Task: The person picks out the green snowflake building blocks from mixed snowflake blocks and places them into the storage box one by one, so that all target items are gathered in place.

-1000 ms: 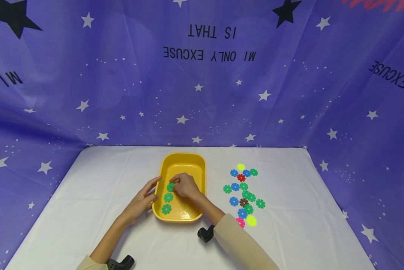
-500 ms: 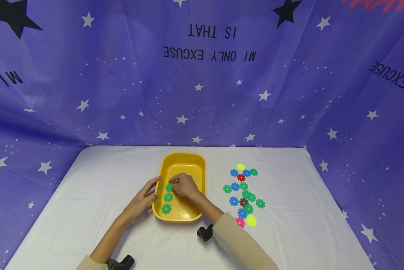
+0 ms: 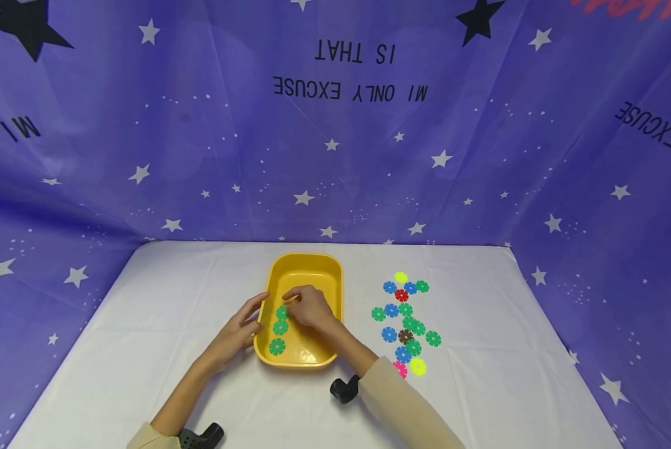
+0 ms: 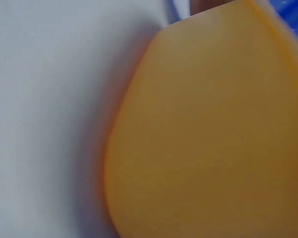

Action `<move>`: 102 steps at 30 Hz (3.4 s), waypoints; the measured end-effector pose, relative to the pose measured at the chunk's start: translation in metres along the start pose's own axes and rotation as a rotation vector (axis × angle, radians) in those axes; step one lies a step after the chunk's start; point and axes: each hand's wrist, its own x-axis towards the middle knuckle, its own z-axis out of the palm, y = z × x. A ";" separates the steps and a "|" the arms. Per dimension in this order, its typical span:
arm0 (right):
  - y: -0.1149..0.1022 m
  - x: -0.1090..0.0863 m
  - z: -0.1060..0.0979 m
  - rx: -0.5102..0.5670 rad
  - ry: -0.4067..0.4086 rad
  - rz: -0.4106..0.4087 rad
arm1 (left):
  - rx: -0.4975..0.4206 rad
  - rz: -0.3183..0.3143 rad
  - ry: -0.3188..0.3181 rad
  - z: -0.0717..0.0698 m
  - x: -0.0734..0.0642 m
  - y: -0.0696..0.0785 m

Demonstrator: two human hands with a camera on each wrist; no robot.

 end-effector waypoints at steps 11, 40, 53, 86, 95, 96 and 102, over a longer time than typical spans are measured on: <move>0.001 -0.032 -0.060 0.247 0.072 -0.094 | 0.000 0.002 0.013 0.000 0.001 -0.001; 0.176 -0.164 -0.177 0.025 0.306 0.255 | -0.012 0.000 0.004 0.000 -0.001 0.001; 0.187 -0.164 -0.175 -0.064 0.256 0.261 | -0.009 -0.001 0.004 0.001 -0.001 0.000; 0.179 -0.155 -0.178 -0.172 0.196 0.211 | -0.004 -0.006 0.010 0.001 0.000 -0.002; 0.184 -0.158 -0.179 -0.048 0.203 0.165 | 0.003 -0.009 0.014 0.001 0.000 -0.001; 0.183 -0.159 -0.179 -0.045 0.211 0.167 | 0.004 -0.010 0.014 0.001 0.000 -0.001; 0.167 -0.155 -0.178 0.018 0.258 0.108 | 0.011 -0.015 0.018 0.001 0.000 0.000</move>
